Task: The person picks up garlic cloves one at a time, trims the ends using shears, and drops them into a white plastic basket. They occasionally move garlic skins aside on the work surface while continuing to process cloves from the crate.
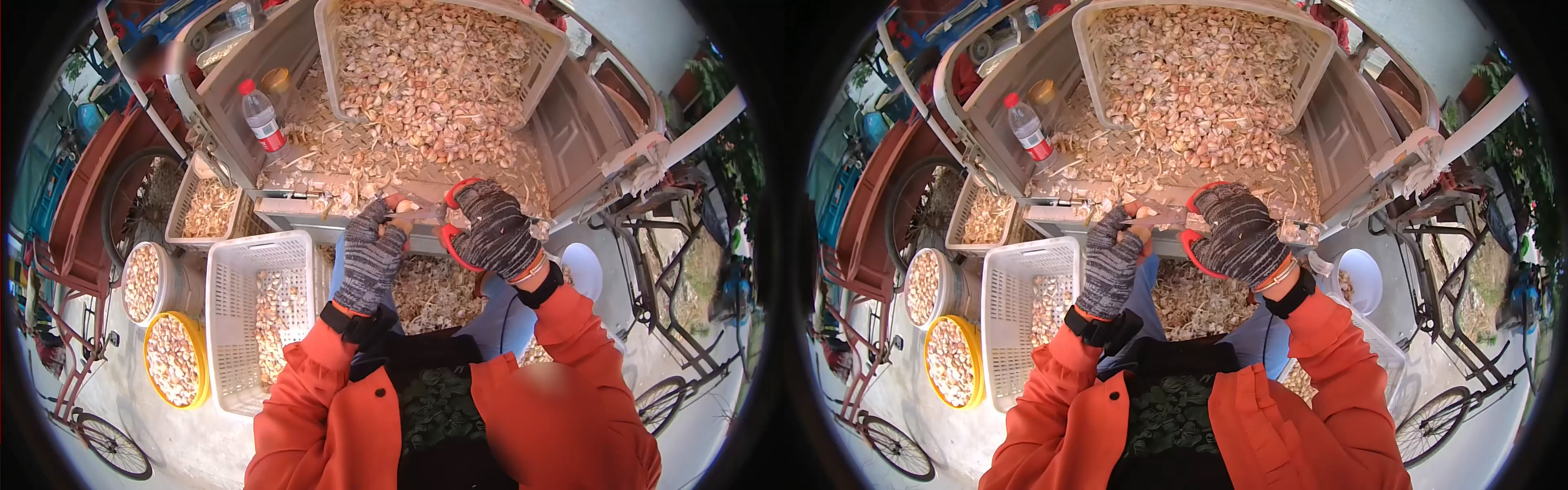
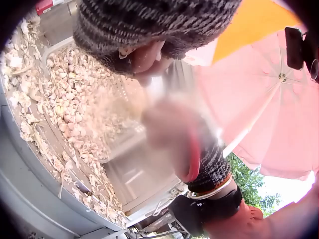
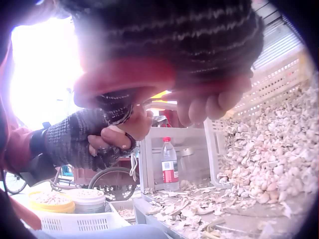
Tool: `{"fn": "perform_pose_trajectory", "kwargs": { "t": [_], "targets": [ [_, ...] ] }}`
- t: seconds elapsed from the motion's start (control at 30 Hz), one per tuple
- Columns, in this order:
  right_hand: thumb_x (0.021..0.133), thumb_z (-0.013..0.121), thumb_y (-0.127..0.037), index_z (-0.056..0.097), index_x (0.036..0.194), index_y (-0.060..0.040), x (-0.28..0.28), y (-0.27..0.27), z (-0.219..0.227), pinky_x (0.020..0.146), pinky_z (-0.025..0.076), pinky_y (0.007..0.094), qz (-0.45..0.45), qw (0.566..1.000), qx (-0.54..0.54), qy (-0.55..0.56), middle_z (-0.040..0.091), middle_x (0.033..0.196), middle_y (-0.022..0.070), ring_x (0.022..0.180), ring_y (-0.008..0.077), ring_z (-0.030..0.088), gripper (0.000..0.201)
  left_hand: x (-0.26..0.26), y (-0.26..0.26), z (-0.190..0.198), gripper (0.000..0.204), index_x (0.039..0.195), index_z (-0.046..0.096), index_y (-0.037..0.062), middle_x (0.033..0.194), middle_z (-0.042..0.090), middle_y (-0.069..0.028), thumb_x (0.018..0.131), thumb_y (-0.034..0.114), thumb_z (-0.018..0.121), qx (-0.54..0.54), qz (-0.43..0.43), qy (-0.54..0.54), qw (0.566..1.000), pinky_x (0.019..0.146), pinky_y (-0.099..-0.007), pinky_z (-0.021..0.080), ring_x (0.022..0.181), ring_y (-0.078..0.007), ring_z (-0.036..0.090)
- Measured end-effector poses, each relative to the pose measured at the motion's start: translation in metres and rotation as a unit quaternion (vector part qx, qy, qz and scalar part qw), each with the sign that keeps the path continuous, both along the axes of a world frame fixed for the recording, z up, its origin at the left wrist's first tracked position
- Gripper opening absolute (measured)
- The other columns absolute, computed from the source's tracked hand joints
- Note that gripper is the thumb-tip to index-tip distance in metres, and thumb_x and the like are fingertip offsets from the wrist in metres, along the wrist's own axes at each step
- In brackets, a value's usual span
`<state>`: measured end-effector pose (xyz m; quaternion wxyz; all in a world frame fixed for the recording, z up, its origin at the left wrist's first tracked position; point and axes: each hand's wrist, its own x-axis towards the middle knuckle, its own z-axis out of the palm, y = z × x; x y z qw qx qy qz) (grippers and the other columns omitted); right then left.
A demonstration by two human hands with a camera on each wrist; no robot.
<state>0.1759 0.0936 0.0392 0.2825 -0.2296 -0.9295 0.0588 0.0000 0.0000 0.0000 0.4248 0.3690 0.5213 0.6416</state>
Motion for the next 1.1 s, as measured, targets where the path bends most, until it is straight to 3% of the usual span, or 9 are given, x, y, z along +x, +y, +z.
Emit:
{"fn": "perform_pose_trajectory", "kwargs": {
  "t": [0.4, 0.6, 0.63, 0.67, 0.77, 0.83, 0.9, 1.03, 1.1],
  "targets": [
    [0.061, 0.072, -0.016, 0.061, 0.092, -0.0012, 0.008, -0.005, -0.012, 0.066, 0.048, 0.0393, 0.018, 0.998, 0.032, 0.046, 0.059, 0.077, 0.0150, 0.072, 0.0319, 0.059, 0.036, 0.008, -0.013, -0.002, 0.030, 0.112, 0.056, 0.0019, 0.064, 0.054, 0.0023, 0.086, 0.017, 0.059, 0.014, 0.011, 0.030, 0.999, 0.050, -0.0175, 0.037, 0.057, -0.0030, 0.046],
    [0.068, 0.074, -0.022, 0.061, 0.083, 0.0001, 0.020, -0.017, -0.020, 0.046, 0.042, 0.0295, 0.035, 0.995, -0.092, 0.007, 0.056, 0.062, 0.0063, 0.050, 0.0152, 0.053, 0.030, 0.017, -0.023, 0.000, 0.029, 0.113, 0.057, 0.0019, 0.062, 0.054, 0.0025, 0.087, 0.015, 0.059, 0.000, 0.019, 0.075, 0.997, 0.050, -0.0172, 0.036, 0.055, -0.0026, 0.045],
    [0.071, 0.073, -0.024, 0.061, 0.082, -0.0001, 0.022, -0.022, -0.020, 0.045, 0.040, 0.0269, -0.013, 0.936, -0.348, 0.050, 0.055, 0.062, 0.0037, 0.049, 0.0117, 0.052, 0.029, 0.014, -0.021, -0.007, 0.028, 0.111, 0.059, 0.0032, 0.069, 0.057, 0.0026, 0.086, 0.015, 0.060, 0.032, 0.013, 0.097, 0.995, 0.051, -0.0173, 0.039, 0.057, -0.0024, 0.047],
    [0.073, 0.073, -0.027, 0.061, 0.080, -0.0002, 0.023, -0.026, -0.019, 0.043, 0.039, 0.0244, -0.060, 0.807, -0.580, 0.088, 0.055, 0.062, 0.0012, 0.047, 0.0083, 0.050, 0.030, 0.010, -0.022, -0.013, 0.027, 0.110, 0.060, 0.0045, 0.075, 0.060, 0.0027, 0.085, 0.015, 0.062, 0.062, 0.007, 0.118, 0.991, 0.052, -0.0173, 0.041, 0.058, -0.0022, 0.049],
    [0.075, 0.072, -0.029, 0.061, 0.082, -0.0018, 0.015, -0.029, -0.003, 0.041, 0.036, 0.0209, -0.058, 0.810, -0.584, 0.007, 0.054, 0.066, -0.0003, 0.045, 0.0044, 0.047, 0.030, -0.003, -0.030, -0.007, 0.024, 0.108, 0.062, 0.0062, 0.076, 0.061, 0.0031, 0.086, 0.016, 0.060, 0.013, -0.035, 0.035, 0.999, 0.050, -0.0168, 0.040, 0.057, -0.0021, 0.048],
    [0.076, 0.069, -0.042, 0.059, 0.087, 0.0004, 0.016, -0.003, -0.028, 0.053, 0.047, 0.0288, -0.069, 0.833, -0.548, -0.026, 0.061, 0.076, 0.0097, 0.060, 0.0157, 0.059, 0.045, -0.021, -0.038, -0.013, 0.021, 0.103, 0.061, 0.0047, 0.076, 0.063, -0.0033, 0.086, 0.017, 0.059, -0.045, -0.002, -0.035, 0.998, 0.044, -0.0168, 0.035, 0.048, -0.0029, 0.043],
    [0.073, 0.070, -0.046, 0.058, 0.090, 0.0007, 0.031, 0.027, -0.053, 0.066, 0.048, 0.0340, -0.115, 0.945, -0.301, -0.051, 0.062, 0.083, 0.0151, 0.070, 0.0225, 0.060, 0.051, -0.061, -0.052, -0.048, 0.022, 0.101, 0.057, 0.0064, 0.079, 0.063, -0.0046, 0.083, 0.018, 0.062, -0.016, 0.091, -0.055, 0.994, 0.040, -0.0163, 0.031, 0.048, -0.0027, 0.043],
    [0.072, 0.069, -0.045, 0.058, 0.090, -0.0006, 0.065, 0.100, -0.125, 0.073, 0.047, 0.0376, -0.185, 0.946, -0.266, 0.016, 0.062, 0.085, 0.0184, 0.079, 0.0318, 0.061, 0.049, -0.176, -0.108, -0.187, 0.008, 0.089, 0.057, 0.0079, 0.067, 0.051, 0.0034, 0.084, 0.014, 0.058, -0.231, 0.283, 0.118, 0.924, 0.043, -0.0205, 0.036, 0.048, -0.0065, 0.045],
    [0.075, 0.067, -0.036, 0.058, 0.092, -0.0010, 0.054, 0.103, -0.081, 0.073, 0.047, 0.0390, -0.225, 0.923, -0.312, -0.017, 0.063, 0.086, 0.0195, 0.081, 0.0338, 0.061, 0.040, -0.218, -0.144, -0.252, 0.045, 0.110, 0.057, 0.0051, 0.100, 0.060, -0.0180, 0.077, 0.035, 0.066, -0.442, 0.145, 0.311, 0.829, 0.082, -0.0386, 0.045, 0.094, -0.0269, 0.058]
  ]
}}
